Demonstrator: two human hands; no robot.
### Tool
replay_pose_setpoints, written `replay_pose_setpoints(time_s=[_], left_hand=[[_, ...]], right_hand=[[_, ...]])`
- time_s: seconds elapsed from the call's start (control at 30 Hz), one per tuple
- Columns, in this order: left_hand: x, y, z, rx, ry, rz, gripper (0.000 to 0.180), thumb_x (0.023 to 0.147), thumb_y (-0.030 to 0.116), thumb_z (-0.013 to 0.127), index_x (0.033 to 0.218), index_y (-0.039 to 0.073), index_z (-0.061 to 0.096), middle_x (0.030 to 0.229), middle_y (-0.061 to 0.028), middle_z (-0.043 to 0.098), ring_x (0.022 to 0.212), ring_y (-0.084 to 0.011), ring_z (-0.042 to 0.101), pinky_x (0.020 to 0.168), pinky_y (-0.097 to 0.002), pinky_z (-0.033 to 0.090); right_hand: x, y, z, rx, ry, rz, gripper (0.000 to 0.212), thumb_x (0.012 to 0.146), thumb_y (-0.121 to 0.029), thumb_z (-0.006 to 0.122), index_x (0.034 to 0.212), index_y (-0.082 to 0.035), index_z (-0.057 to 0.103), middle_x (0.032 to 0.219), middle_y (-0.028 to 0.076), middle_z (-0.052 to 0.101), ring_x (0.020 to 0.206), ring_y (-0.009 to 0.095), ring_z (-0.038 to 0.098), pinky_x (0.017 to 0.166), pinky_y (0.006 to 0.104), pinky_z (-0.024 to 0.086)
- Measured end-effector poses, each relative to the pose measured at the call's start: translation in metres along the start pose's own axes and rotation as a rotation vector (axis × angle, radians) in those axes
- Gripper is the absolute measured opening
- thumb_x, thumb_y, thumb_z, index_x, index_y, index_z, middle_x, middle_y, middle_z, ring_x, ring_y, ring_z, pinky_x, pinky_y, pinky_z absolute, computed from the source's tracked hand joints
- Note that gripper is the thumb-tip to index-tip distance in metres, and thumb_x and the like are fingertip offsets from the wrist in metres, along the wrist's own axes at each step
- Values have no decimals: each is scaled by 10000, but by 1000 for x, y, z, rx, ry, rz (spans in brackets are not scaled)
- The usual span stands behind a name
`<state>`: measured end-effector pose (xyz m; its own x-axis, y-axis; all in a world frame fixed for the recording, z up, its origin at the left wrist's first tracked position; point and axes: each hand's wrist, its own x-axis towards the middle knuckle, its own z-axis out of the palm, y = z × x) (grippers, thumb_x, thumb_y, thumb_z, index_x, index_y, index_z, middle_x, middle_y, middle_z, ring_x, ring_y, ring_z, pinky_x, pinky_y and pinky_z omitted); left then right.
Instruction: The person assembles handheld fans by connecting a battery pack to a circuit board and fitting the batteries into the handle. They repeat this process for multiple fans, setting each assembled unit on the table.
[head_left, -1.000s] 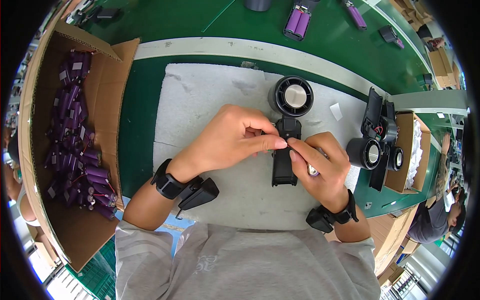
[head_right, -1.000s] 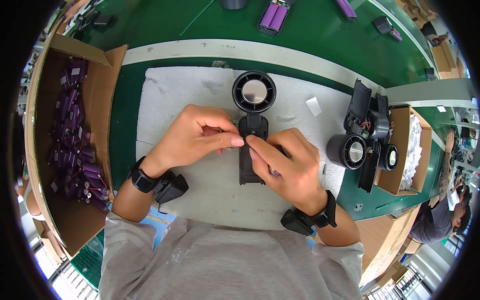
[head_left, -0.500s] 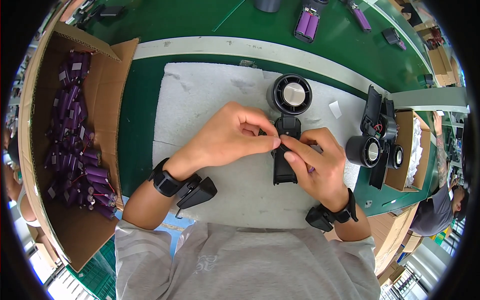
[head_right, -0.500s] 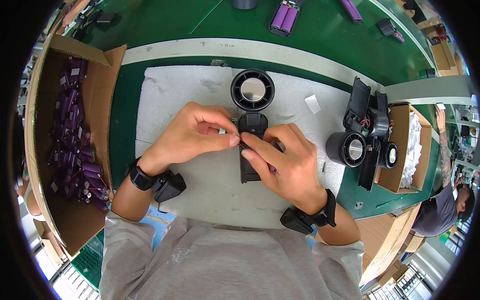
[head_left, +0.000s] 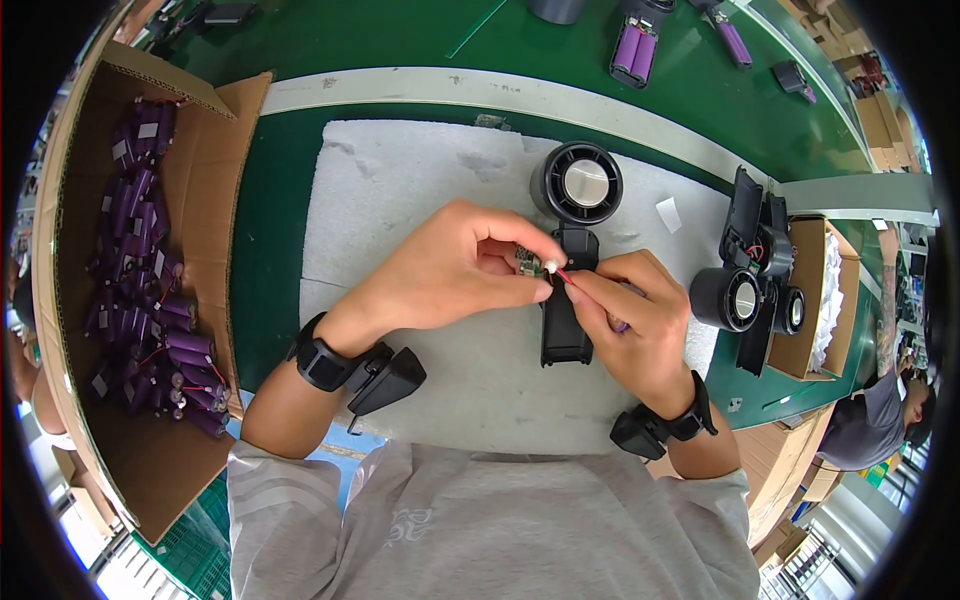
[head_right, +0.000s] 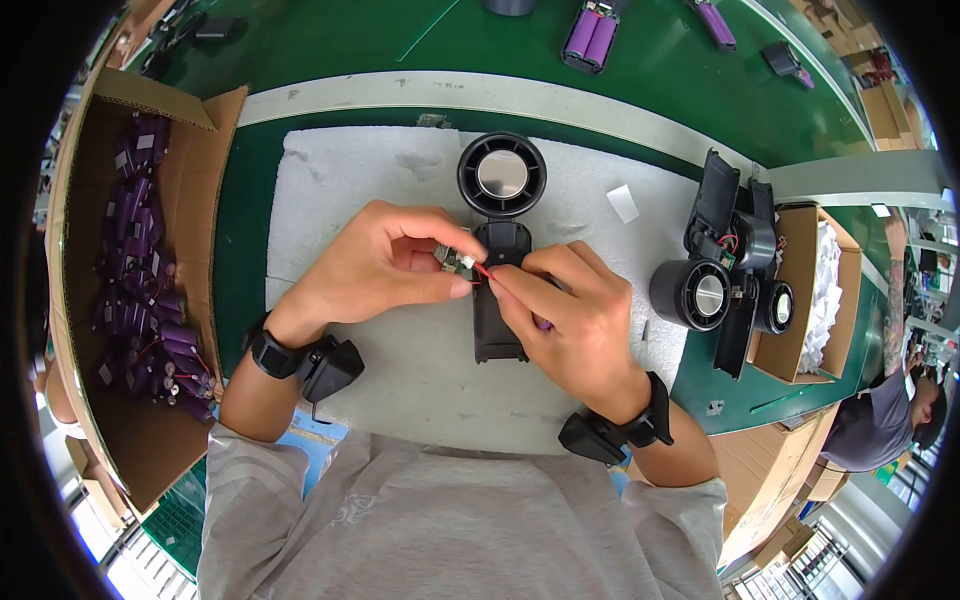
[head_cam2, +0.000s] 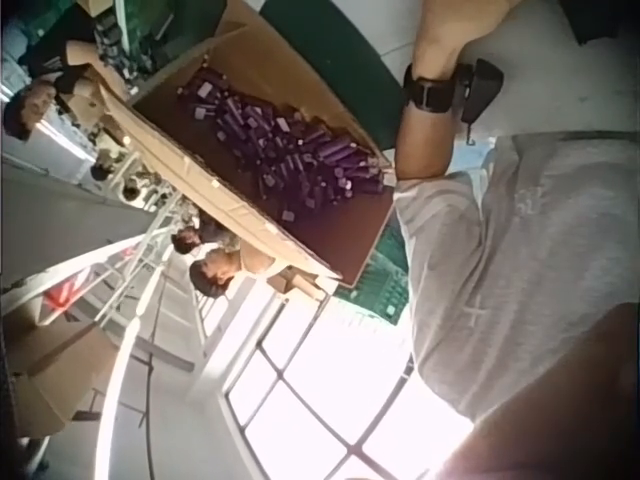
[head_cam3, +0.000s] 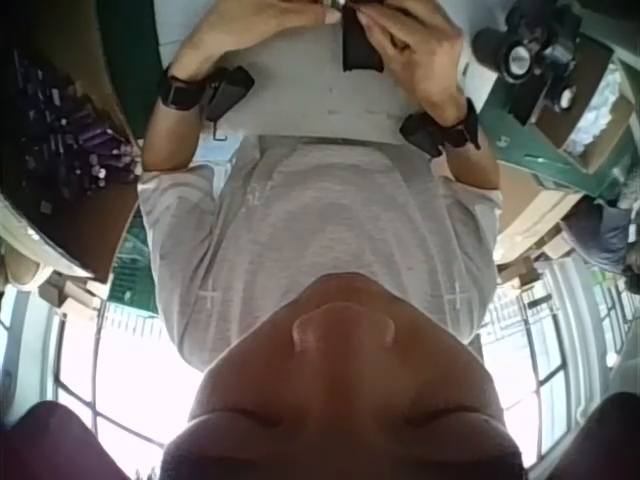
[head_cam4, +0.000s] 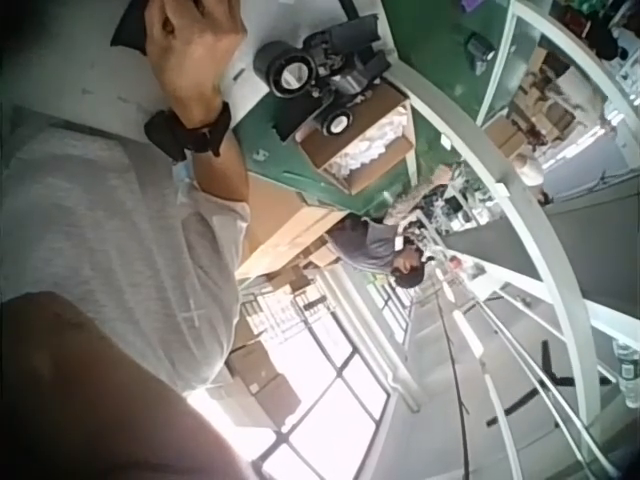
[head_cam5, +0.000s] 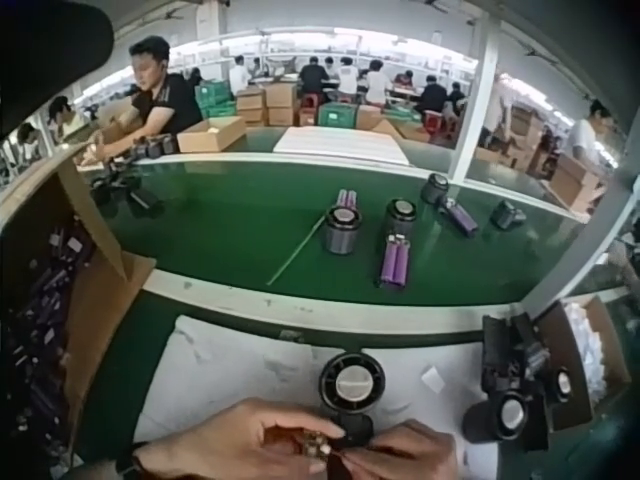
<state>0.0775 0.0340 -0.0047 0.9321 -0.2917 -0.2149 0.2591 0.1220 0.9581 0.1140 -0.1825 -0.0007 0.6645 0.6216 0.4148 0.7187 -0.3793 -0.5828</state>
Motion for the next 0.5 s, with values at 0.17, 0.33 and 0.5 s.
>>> replay_pose_setpoints(time_s=[0.17,0.33,0.5], left_hand=[[2,5,-2,-142,-2,40,298,794,2,743,1077,0,650,911,-30,652,796,-95,618,719,-233,514],[0,9,-6,-68,-19,-20,330,775,-49,749,1083,12,647,991,-54,656,886,-108,633,799,-250,542],[0,11,-6,3,9,-18,317,778,-6,759,1075,14,649,937,-56,676,831,-111,650,759,-250,539]], right_hand=[[-1,0,0,-2,-21,7,230,666,9,791,882,-59,749,758,52,586,642,201,560,524,304,434],[-2,0,1,-28,-18,-14,251,656,14,791,889,-71,751,760,48,584,650,207,563,526,306,439],[-2,1,2,-72,16,-73,280,645,23,792,904,-74,748,770,45,581,662,209,564,530,314,447]])
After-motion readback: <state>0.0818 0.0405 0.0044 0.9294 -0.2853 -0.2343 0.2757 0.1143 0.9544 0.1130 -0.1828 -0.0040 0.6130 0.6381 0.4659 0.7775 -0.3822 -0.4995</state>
